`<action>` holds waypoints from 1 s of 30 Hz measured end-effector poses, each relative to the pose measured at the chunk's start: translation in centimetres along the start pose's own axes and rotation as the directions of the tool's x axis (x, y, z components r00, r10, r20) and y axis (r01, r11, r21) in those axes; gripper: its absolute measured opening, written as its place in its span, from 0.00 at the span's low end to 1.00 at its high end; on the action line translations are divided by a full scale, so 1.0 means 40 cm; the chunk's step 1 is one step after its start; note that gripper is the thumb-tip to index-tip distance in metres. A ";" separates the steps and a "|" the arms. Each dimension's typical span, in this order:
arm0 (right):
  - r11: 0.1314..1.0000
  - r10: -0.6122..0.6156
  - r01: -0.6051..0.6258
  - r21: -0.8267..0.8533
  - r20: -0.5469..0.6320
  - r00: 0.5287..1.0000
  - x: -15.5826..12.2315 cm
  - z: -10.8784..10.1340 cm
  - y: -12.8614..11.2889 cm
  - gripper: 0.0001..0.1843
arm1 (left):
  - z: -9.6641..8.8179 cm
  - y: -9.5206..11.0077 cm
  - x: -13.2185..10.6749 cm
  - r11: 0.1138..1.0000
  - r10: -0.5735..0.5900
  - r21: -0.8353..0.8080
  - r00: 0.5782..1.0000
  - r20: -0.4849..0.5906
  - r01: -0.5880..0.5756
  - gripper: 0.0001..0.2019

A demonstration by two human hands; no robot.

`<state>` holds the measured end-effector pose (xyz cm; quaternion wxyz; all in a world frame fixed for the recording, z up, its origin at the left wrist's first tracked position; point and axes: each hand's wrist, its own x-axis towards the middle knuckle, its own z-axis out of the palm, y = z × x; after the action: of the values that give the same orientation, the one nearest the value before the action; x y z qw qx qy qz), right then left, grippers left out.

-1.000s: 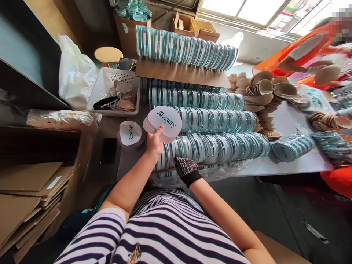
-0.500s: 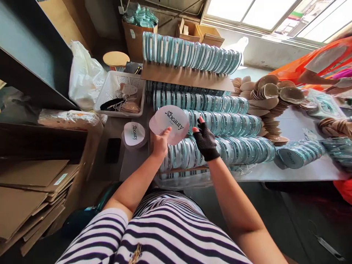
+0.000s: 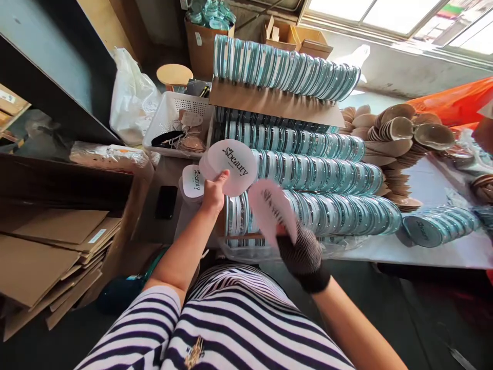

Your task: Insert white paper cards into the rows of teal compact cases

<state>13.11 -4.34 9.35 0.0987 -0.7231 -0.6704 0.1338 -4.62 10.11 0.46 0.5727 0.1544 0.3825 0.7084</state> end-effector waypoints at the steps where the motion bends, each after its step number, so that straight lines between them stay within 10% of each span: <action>1: 0.999 -0.035 0.039 -0.029 0.126 0.991 -0.038 0.004 -0.002 0.28 | -0.007 0.002 0.012 1.000 -0.007 -0.017 0.999 -0.033 0.007 0.15; 6: 0.992 0.002 0.058 -0.115 0.464 0.886 -0.049 0.103 -0.080 0.32 | -0.013 -0.036 0.007 0.998 -0.066 -0.010 0.995 -0.080 0.065 0.14; 16: 0.998 0.051 -0.046 -0.032 0.178 0.983 -0.002 0.215 -0.059 0.20 | -0.027 -0.053 0.000 0.996 -0.032 -0.084 0.984 -0.177 0.018 0.19; 25: 0.957 -0.030 0.144 -0.250 0.411 0.911 0.116 0.213 -0.129 0.15 | -0.042 -0.091 -0.026 0.972 -0.177 -0.193 0.963 -0.206 0.137 0.23; 30: 0.937 -0.045 0.197 -0.289 0.458 0.888 0.097 0.213 -0.112 0.14 | -0.106 -0.053 0.063 0.987 -0.130 -0.118 0.971 -0.201 0.108 0.19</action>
<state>6.35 -0.42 2.52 -0.1702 -0.6356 -0.7322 0.1758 -6.70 11.02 -4.41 0.5786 0.0254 0.4105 0.7043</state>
